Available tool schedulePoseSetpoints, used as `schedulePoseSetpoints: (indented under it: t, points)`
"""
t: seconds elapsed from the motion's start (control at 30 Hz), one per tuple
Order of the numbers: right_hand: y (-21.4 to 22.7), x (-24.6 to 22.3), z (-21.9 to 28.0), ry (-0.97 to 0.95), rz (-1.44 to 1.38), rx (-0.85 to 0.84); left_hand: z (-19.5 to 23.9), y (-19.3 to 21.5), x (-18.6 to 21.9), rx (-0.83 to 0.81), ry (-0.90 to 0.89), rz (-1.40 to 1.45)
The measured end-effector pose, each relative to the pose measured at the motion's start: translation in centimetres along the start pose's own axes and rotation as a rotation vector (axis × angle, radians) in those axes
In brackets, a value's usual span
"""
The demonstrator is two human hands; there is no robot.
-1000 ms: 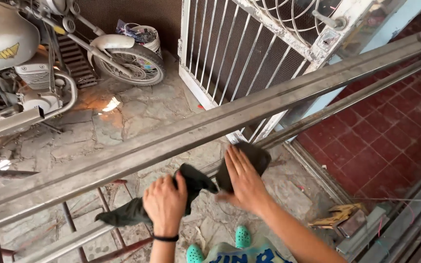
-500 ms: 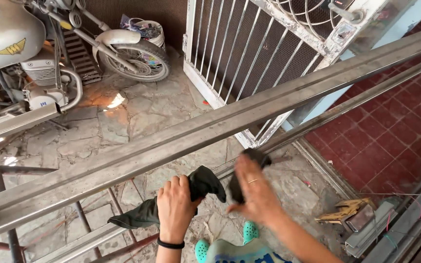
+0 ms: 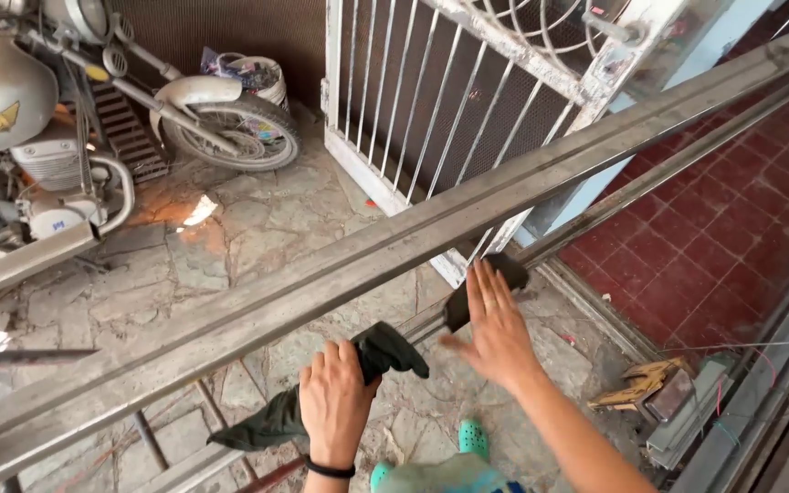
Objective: Sanding long metal bars using a sanding block and a cloth to prepare the surface.
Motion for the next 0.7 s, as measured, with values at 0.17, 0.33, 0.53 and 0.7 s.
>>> schedulePoseSetpoints:
  t: [0.17, 0.33, 0.53, 0.7]
  points:
    - [-4.0, -3.1, -1.1, 0.215, 0.394, 0.613, -0.1, -1.9, -0.3, -0.04, 0.035, 0.021]
    - [-0.6, 0.2, 0.5, 0.202, 0.164, 0.441, -0.3, -7.2, -0.7, -0.064, 0.108, -0.008]
    - [0.1, -0.2, -1.4, 0.178, 0.471, 0.72, 0.3, -9.1, -0.9, 0.12, 0.12, -0.069]
    - [-1.1, 2.8, -0.5, 0.295, -0.028, 0.157, 0.1, -7.9, -1.2, -0.069, 0.13, -0.064]
Point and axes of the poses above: each hand's wrist, its own z-axis away from the middle knuckle, its own y-axis out of the back of the hand, x = y × z, the point moved 1 cm from there along -z, towards the middle knuckle, and after that the axes turned 10 degrees about -y, right-handed, at the moved point
